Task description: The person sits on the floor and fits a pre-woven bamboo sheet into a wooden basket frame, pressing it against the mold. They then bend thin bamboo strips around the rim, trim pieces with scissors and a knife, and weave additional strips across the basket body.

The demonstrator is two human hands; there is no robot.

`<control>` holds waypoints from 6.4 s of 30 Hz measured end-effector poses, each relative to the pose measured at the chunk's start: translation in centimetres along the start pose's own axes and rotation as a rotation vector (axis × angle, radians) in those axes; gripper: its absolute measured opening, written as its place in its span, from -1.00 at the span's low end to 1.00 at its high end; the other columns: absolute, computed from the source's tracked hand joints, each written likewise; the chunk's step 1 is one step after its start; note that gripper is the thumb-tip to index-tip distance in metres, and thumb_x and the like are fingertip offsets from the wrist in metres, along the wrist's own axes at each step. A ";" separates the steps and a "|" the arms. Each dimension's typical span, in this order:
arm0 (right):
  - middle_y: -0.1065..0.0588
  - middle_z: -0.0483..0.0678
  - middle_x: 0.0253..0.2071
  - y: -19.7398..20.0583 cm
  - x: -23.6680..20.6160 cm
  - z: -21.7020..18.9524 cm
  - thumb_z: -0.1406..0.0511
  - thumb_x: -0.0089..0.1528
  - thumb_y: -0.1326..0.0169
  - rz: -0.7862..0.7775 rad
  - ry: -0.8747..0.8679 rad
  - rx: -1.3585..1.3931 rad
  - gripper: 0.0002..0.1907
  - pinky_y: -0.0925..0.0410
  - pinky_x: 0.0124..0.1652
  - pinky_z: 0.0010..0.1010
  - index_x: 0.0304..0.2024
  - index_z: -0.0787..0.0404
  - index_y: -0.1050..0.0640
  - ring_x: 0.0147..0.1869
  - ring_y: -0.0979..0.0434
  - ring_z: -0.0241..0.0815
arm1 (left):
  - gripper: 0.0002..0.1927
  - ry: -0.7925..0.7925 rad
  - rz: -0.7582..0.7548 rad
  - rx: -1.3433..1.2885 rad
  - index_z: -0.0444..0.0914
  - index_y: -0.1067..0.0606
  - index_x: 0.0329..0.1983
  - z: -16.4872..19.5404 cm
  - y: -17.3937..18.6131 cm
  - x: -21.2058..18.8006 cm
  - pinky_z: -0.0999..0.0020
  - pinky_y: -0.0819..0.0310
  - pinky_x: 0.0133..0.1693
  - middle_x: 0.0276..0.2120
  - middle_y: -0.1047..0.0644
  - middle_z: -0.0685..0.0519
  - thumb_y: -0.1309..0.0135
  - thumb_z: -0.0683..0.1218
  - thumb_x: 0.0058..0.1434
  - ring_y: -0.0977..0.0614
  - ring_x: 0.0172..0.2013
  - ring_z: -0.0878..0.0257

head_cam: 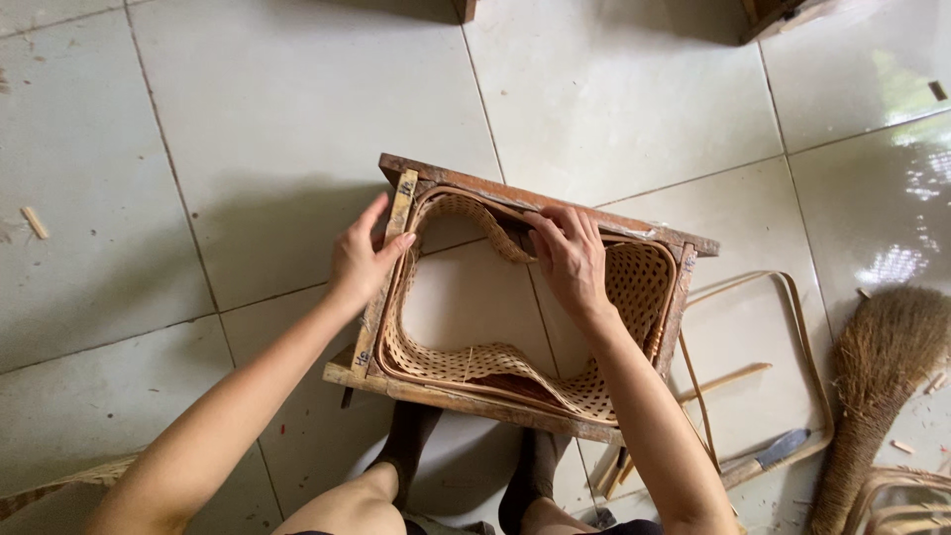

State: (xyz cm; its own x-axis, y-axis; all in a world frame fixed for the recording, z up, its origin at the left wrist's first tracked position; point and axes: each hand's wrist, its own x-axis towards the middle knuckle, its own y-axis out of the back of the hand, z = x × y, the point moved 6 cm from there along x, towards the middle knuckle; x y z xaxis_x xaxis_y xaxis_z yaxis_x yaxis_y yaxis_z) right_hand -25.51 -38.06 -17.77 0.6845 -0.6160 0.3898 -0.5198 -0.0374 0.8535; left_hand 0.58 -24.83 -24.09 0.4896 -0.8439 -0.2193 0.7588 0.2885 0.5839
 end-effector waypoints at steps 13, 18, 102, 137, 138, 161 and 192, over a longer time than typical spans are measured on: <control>-0.51 0.08 0.10 7.3 -10.4 2.1 0.43 0.30 -0.14 0.024 -0.212 0.092 -0.75 -0.47 0.03 -0.25 0.04 0.19 -0.61 0.06 -0.57 -0.05 | -0.69 -1.062 -0.733 1.199 -0.29 -0.52 -0.23 1.8 -3.6 -15.3 -0.07 0.22 0.46 -0.33 -0.59 -0.05 -0.15 0.06 0.22 -0.60 -0.04 0.06; -0.61 -0.05 0.02 8.7 -14.0 1.8 0.35 0.35 -0.13 -0.221 -0.188 0.156 -0.78 -0.47 0.10 -0.25 0.06 0.13 -0.60 0.10 -0.62 -0.14 | -0.30 -0.573 -1.187 1.011 -0.33 -0.51 -0.01 5.2 -6.0 -13.7 0.00 -0.01 0.40 -0.23 -0.58 -0.10 -0.02 0.41 0.28 -0.59 -0.06 0.02; -0.57 -0.06 0.02 0.8 -2.3 -0.1 0.33 0.35 -0.10 0.015 -0.233 0.506 -0.76 -0.53 0.06 -0.29 0.07 0.12 -0.60 0.12 -0.60 -0.16 | -0.39 -1.165 0.030 0.815 -0.21 -0.34 0.29 12.6 -17.7 5.0 0.35 -0.37 -0.26 -0.08 -0.49 0.05 -0.14 0.22 0.36 -0.49 -0.26 0.26; -0.52 0.04 0.15 -11.6 -1.1 4.1 0.11 0.33 -0.03 -0.970 -0.557 0.749 -0.58 -0.37 0.14 -0.23 0.18 0.13 -0.51 0.20 -0.49 -0.03 | -0.59 -1.232 -0.041 0.812 -0.18 -0.50 0.12 13.8 -17.5 5.8 0.51 -0.50 -0.50 -0.36 -0.60 0.10 -0.11 0.12 0.31 -0.59 -0.55 0.35; -0.50 0.04 0.17 -11.7 -1.1 4.7 0.10 0.33 -0.01 -0.990 -0.639 0.804 -0.56 -0.36 0.17 -0.23 0.20 0.13 -0.49 0.22 -0.48 -0.04 | -0.71 -1.232 -0.029 0.839 -0.15 -0.50 0.14 13.7 -17.5 5.7 0.53 -0.49 -0.49 -0.33 -0.60 0.12 -0.13 -0.02 0.39 -0.59 -0.53 0.38; 0.04 -0.03 0.60 -13.1 -19.0 -8.5 -0.21 0.35 0.49 -1.392 -0.173 0.794 -0.23 0.32 0.50 -0.06 0.54 -0.11 -0.07 0.67 0.24 0.00 | -0.38 -1.189 -0.098 0.771 -0.18 -0.50 0.08 11.4 -17.5 3.5 0.43 -0.53 -0.46 -0.36 -0.59 0.10 -0.33 0.21 0.04 -0.60 -0.52 0.30; -0.61 0.05 -0.23 16.6 -28.3 10.7 0.37 0.36 -0.19 0.097 -0.795 -0.327 -0.90 -0.49 -0.32 -0.37 -0.11 0.29 -0.60 -0.25 -0.63 -0.14 | -0.47 -0.946 -0.065 0.166 -0.19 -0.35 0.36 11.4 -11.5 -8.4 0.13 -0.26 0.41 0.30 -0.43 0.02 -0.13 0.02 0.36 -0.41 0.33 0.07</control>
State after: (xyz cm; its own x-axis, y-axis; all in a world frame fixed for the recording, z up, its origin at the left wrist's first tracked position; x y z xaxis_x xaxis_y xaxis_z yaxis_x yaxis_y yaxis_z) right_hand -58.96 -29.64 -18.30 0.0201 -0.9769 0.2126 -0.3010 0.1969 0.9331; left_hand -17.22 -26.24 -20.04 -0.1557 -0.8924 0.4235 0.6663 0.2216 0.7120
